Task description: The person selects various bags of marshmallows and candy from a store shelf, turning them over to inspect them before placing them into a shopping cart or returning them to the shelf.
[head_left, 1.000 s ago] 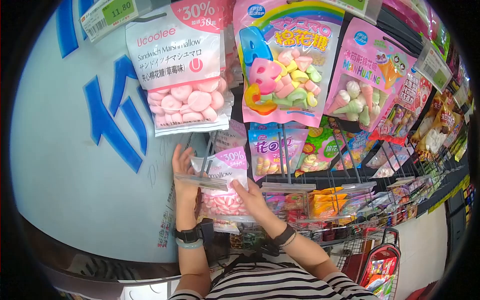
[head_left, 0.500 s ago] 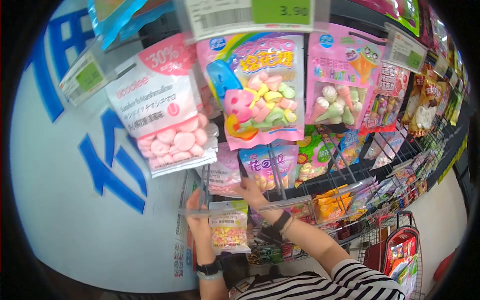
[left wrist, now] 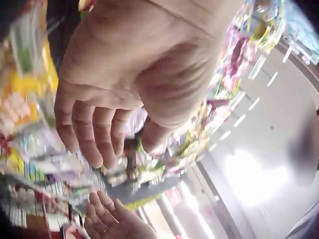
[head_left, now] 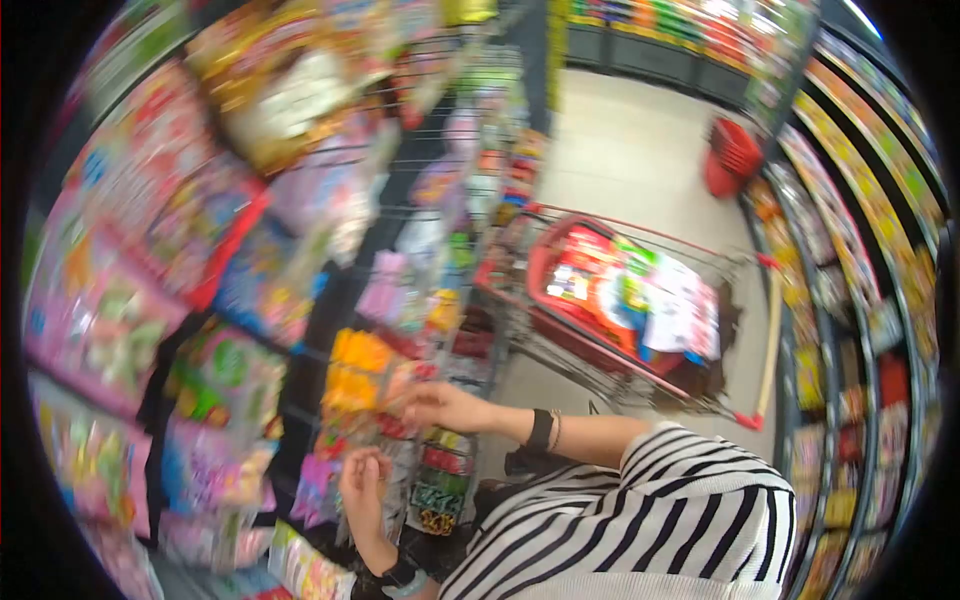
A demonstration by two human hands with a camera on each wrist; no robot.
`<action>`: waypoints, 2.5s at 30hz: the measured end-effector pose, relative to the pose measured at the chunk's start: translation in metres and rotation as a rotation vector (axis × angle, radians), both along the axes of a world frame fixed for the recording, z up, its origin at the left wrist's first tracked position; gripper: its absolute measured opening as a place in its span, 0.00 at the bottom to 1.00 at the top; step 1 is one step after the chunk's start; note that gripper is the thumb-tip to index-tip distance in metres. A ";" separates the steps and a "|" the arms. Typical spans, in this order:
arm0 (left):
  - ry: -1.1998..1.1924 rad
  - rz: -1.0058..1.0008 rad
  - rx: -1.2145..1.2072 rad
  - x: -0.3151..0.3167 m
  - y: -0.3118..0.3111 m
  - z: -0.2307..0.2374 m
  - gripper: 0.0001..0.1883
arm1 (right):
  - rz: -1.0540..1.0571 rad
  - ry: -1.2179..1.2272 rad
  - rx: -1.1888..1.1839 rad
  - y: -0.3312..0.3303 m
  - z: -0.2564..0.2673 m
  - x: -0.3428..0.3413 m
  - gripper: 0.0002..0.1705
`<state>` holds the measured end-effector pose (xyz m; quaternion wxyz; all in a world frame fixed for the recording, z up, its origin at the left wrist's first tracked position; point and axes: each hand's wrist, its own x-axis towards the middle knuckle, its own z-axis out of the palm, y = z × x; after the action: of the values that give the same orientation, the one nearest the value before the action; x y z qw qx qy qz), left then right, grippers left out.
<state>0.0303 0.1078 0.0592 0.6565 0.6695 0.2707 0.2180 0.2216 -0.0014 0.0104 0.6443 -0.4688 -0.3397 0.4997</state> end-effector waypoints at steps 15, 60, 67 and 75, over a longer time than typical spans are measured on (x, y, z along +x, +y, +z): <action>0.454 -0.906 -0.126 0.348 -0.305 -0.176 0.35 | -1.312 -0.674 -1.035 -0.410 -0.152 0.151 0.40; -0.506 0.732 0.187 -0.052 -0.024 0.055 0.14 | 0.126 -0.336 0.188 0.027 0.080 -0.092 0.12; -0.271 1.000 0.215 -0.149 -0.009 0.074 0.06 | 0.388 -0.320 0.307 0.093 0.099 -0.181 0.13; -0.435 1.081 0.076 -0.220 0.016 0.064 0.08 | 0.592 -0.166 0.242 0.152 0.103 -0.250 0.15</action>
<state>-0.1893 0.1236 0.1234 0.4680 0.3993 0.4248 0.6642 -0.0279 0.1506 0.1132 0.4922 -0.3090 -0.5695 0.5812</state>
